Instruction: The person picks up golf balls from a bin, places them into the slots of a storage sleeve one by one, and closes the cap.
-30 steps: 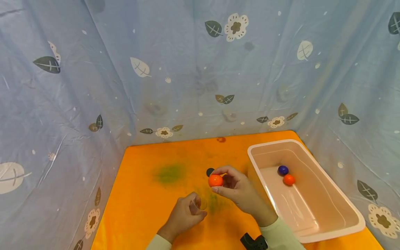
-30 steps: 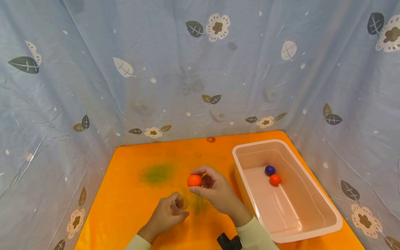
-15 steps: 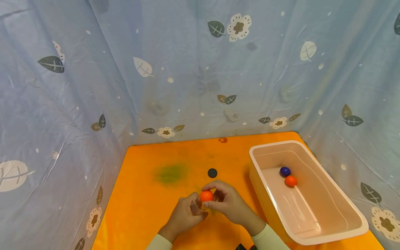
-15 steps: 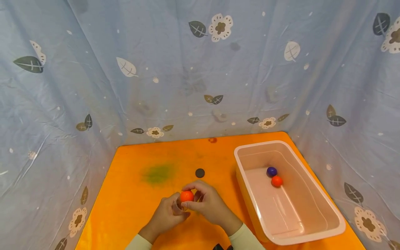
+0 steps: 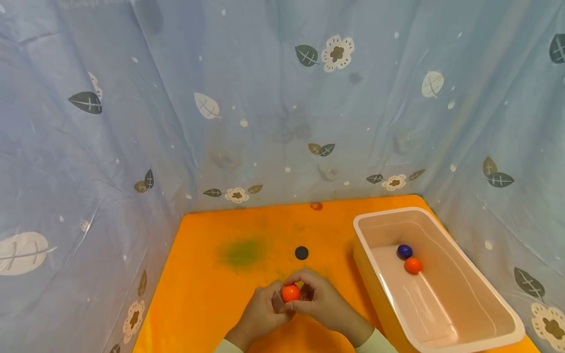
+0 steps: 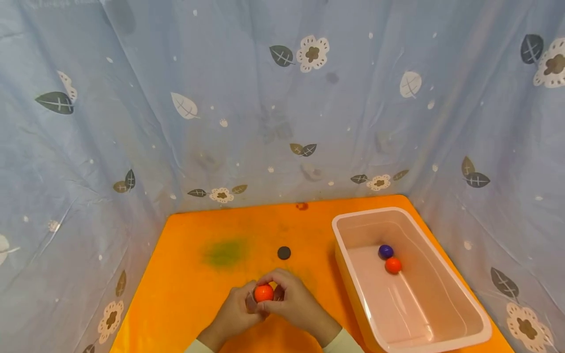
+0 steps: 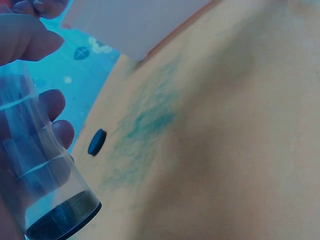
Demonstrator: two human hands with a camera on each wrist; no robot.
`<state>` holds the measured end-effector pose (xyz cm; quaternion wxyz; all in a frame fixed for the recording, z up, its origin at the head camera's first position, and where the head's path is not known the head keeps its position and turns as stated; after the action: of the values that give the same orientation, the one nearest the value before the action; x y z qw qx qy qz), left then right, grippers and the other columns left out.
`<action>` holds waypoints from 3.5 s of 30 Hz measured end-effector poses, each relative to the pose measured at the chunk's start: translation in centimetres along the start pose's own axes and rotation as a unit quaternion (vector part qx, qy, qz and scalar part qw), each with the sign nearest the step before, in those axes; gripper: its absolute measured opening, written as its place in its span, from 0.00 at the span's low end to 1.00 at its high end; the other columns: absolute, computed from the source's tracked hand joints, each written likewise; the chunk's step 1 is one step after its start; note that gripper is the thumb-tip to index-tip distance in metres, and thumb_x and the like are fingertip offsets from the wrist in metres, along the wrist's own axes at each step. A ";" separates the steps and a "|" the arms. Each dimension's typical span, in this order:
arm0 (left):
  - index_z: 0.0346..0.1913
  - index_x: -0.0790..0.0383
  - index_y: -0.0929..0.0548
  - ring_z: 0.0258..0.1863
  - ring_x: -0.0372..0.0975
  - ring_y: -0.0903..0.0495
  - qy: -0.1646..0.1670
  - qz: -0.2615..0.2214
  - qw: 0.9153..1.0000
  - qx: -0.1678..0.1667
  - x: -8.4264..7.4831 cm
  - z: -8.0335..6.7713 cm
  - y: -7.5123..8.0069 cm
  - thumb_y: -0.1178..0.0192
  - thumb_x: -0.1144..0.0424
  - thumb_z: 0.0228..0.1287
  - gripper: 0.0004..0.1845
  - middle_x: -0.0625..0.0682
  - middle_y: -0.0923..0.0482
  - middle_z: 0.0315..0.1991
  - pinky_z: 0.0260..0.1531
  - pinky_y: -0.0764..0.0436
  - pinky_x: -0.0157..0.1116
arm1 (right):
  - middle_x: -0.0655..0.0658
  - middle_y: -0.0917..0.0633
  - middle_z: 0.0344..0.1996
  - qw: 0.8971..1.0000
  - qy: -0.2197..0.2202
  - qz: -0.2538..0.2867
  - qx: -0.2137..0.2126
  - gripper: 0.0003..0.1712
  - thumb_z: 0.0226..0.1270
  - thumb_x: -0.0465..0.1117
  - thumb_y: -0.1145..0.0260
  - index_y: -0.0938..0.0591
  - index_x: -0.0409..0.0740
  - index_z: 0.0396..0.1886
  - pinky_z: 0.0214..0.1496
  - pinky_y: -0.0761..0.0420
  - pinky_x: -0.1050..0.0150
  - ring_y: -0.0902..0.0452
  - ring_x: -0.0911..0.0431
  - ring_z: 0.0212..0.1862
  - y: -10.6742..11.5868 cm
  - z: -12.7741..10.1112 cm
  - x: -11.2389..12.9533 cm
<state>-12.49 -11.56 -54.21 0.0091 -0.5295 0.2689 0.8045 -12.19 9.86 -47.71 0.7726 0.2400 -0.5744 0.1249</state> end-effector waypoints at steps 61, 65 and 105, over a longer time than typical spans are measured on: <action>0.41 0.51 0.20 0.24 0.35 0.17 0.098 -0.015 0.994 0.049 0.4 -0.6 0.3 0.23 0.62 0.67 0.13 0.40 0.17 0.26 0.28 0.18 0.34 | 0.33 0.25 0.65 0.942 -0.136 -0.182 -0.247 0.42 0.84 0.53 0.33 0.39 0.40 0.85 0.45 0.14 0.65 0.12 0.60 0.45 24.2 -3.1 2.9; 0.40 0.52 0.21 0.24 0.35 0.18 0.096 -0.019 0.994 0.048 0.3 -0.7 0.2 0.23 0.62 0.67 0.13 0.40 0.17 0.26 0.27 0.19 0.34 | 0.30 0.24 0.64 0.940 -0.144 -0.182 -0.249 0.43 0.84 0.51 0.33 0.39 0.38 0.85 0.44 0.14 0.64 0.12 0.57 0.45 24.9 -3.6 2.1; 0.42 0.63 0.21 0.27 0.35 0.14 0.096 -0.039 0.993 0.049 0.7 -1.2 -1.2 0.23 0.63 0.66 0.14 0.39 0.14 0.28 0.30 0.16 0.35 | 0.19 0.36 0.75 0.864 -0.365 -0.130 -0.322 0.61 0.77 0.61 0.29 0.50 0.24 0.84 0.32 0.13 0.55 0.17 0.35 0.45 22.0 -4.1 -8.0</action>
<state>-11.41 -11.30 -55.65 0.0402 -0.6135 0.2870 0.7346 -21.52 31.40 -51.24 0.5514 0.0782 -0.7872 -0.2650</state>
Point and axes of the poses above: each hand's wrist, its own z-axis towards the middle knuckle, its own y-axis out of the back of the hand, x = y × z, the point moved 1 cm from there along z, towards the middle knuckle
